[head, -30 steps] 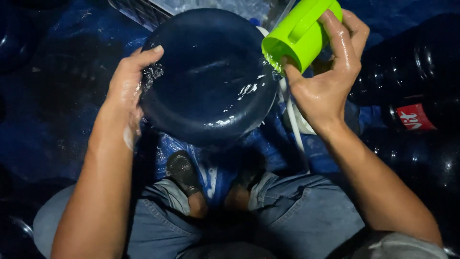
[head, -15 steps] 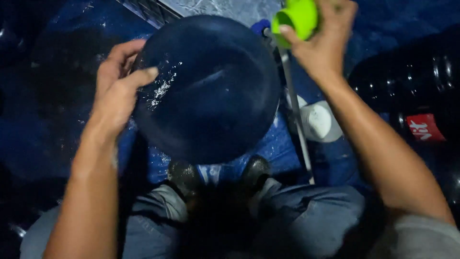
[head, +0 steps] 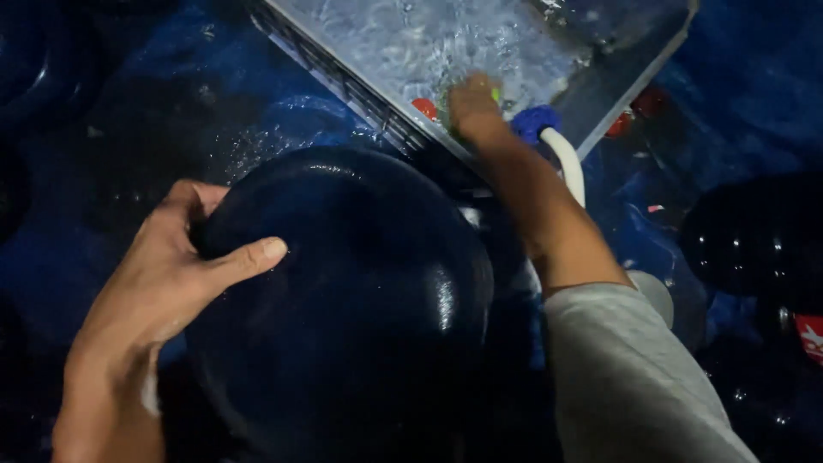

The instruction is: Manually scrubbing the exterior of large plastic water jugs with soap and water, followed by rinsing with a hose.

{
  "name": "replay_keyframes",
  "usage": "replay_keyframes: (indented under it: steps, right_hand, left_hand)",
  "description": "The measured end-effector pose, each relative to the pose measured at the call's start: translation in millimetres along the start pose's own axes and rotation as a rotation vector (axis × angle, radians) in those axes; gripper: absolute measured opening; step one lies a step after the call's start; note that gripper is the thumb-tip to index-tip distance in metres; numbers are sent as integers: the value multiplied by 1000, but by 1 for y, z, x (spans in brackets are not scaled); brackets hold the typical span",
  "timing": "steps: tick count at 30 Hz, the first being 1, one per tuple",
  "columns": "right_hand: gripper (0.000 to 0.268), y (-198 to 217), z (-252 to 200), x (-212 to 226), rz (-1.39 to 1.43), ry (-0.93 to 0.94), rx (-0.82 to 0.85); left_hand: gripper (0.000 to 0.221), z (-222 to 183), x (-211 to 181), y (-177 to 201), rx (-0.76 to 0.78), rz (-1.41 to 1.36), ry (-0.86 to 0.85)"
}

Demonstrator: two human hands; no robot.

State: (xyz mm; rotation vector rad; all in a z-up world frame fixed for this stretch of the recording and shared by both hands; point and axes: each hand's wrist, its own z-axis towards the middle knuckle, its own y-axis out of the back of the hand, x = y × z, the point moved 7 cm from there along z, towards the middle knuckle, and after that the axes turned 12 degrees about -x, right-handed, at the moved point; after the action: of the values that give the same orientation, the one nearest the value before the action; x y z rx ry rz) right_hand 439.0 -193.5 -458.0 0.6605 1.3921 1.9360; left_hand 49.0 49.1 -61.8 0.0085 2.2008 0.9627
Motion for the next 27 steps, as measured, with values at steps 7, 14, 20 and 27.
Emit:
replay_keyframes:
  steps: [7, 14, 20, 27]
  right_hand:
    - [47, 144, -29, 19, 953, -802, 440]
    - [45, 390, -30, 51, 1328, -707, -93]
    - [38, 552, -91, 105, 866, -144, -464]
    - [49, 593, -144, 120, 622, -76, -601]
  left_hand:
    - [91, -8, -27, -16, 115, -102, -258]
    - [64, -17, -37, -25, 177, -416, -370]
    - [57, -11, -36, -42, 198, -575, -408]
    - [55, -31, -47, -56, 141, -695, -447]
